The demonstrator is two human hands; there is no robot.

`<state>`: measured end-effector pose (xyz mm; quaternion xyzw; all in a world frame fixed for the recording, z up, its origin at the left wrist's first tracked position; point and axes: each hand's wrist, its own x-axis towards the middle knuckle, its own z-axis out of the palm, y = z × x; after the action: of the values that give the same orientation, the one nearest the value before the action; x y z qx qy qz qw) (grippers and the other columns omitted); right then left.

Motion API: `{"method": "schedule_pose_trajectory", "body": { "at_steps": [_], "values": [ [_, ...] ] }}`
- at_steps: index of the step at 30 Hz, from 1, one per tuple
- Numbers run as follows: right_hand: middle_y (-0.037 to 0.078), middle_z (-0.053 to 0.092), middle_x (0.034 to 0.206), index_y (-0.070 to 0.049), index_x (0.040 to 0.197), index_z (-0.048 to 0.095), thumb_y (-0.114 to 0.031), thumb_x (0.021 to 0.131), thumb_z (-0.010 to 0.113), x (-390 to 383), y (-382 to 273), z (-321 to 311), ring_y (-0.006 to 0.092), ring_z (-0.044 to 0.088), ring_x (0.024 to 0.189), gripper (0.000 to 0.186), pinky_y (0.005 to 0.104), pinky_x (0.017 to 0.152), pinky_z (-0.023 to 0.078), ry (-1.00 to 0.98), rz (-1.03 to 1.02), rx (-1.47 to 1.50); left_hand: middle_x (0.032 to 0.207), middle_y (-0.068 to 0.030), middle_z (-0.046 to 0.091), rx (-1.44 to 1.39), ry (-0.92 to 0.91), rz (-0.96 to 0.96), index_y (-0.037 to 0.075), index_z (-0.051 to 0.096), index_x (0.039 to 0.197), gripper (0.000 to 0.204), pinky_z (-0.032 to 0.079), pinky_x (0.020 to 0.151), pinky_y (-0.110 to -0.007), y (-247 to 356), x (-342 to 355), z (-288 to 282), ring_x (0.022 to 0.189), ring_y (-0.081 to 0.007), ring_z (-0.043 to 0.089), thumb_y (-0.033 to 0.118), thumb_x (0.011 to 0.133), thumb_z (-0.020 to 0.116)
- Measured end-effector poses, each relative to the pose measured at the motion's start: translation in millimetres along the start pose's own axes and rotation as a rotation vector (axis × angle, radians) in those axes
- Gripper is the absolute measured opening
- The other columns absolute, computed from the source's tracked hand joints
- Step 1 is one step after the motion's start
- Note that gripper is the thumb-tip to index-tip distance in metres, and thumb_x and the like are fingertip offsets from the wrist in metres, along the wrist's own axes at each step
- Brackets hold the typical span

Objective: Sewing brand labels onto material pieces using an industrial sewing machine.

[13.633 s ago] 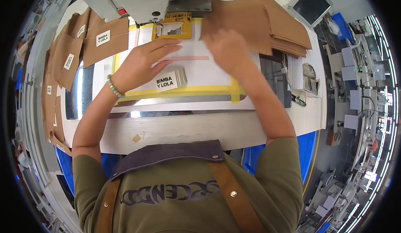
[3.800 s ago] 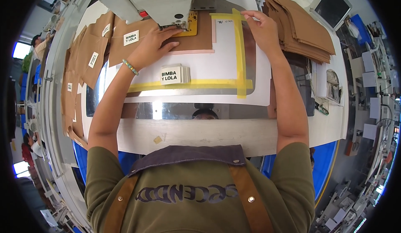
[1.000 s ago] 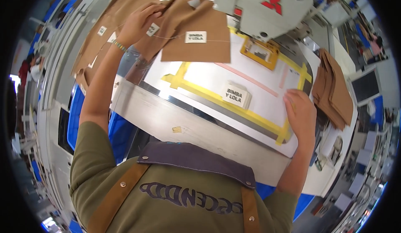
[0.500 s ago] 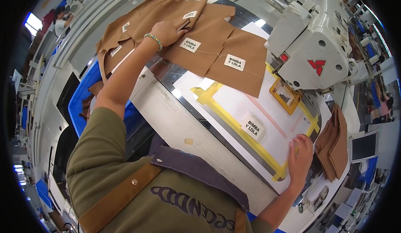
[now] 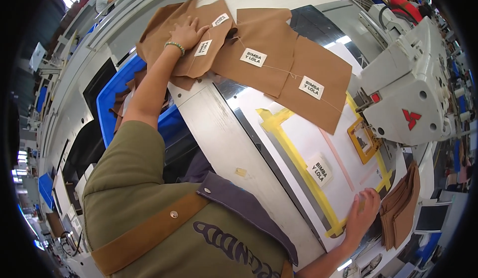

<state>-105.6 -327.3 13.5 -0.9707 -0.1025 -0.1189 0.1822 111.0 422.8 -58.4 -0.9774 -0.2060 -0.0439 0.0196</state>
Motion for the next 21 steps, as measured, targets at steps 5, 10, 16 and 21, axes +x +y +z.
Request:
{"method": "schedule_pose_trajectory", "body": {
  "at_steps": [5, 10, 16, 21],
  "values": [
    [0.015, 0.064, 0.131, 0.001, 0.114, 0.065, -0.005, 0.098, 0.070, 4.5, 7.2, 5.0, 0.0373, 0.062, 0.125, 0.018, 0.0473, 0.109, 0.048, -0.031, 0.007, 0.044, 0.176, -0.0247, 0.037, 0.004, -0.101, -0.441, 0.010, 0.048, 0.167, 0.099, 0.034, 0.125, -0.074, -70.9, -16.9, -9.1, 0.155, -0.0600, 0.040, 0.084, 0.104, 0.034],
    [0.015, 0.063, 0.131, 0.001, 0.114, 0.064, -0.007, 0.099, 0.069, 4.2, 10.6, 8.4, 0.0371, 0.061, 0.124, 0.017, 0.0478, 0.108, 0.048, -0.001, 0.000, 0.052, 0.157, -0.0257, 0.062, 0.126, -0.224, -0.526, 0.006, 0.066, 0.153, 0.079, 0.038, 0.129, -0.047, -198.5, -24.4, -20.2, 0.151, -0.0399, 0.055, 0.066, 0.110, 0.039],
    [0.016, 0.064, 0.127, 0.003, 0.112, 0.063, -0.006, 0.100, 0.066, 3.0, 1.2, 3.0, 0.0362, 0.063, 0.120, 0.015, 0.0441, 0.108, 0.048, -0.015, 0.018, -0.007, 0.141, -0.0153, 0.075, 0.478, -0.005, -0.218, 0.009, 0.074, 0.142, 0.049, 0.058, 0.106, -0.048, -90.8, -41.4, -84.1, 0.131, -0.0360, 0.071, 0.043, 0.108, 0.063],
    [0.016, 0.064, 0.129, 0.001, 0.112, 0.067, -0.009, 0.101, 0.069, 4.6, -4.3, 5.8, 0.0367, 0.062, 0.123, 0.016, 0.0454, 0.109, 0.048, 0.027, 0.014, -0.022, 0.146, -0.0227, 0.069, -0.230, 0.216, 0.276, 0.010, 0.066, 0.150, 0.068, 0.051, 0.114, -0.054, 50.5, -51.1, -68.1, 0.136, -0.0422, 0.065, 0.062, 0.107, 0.059]
  ]
}}
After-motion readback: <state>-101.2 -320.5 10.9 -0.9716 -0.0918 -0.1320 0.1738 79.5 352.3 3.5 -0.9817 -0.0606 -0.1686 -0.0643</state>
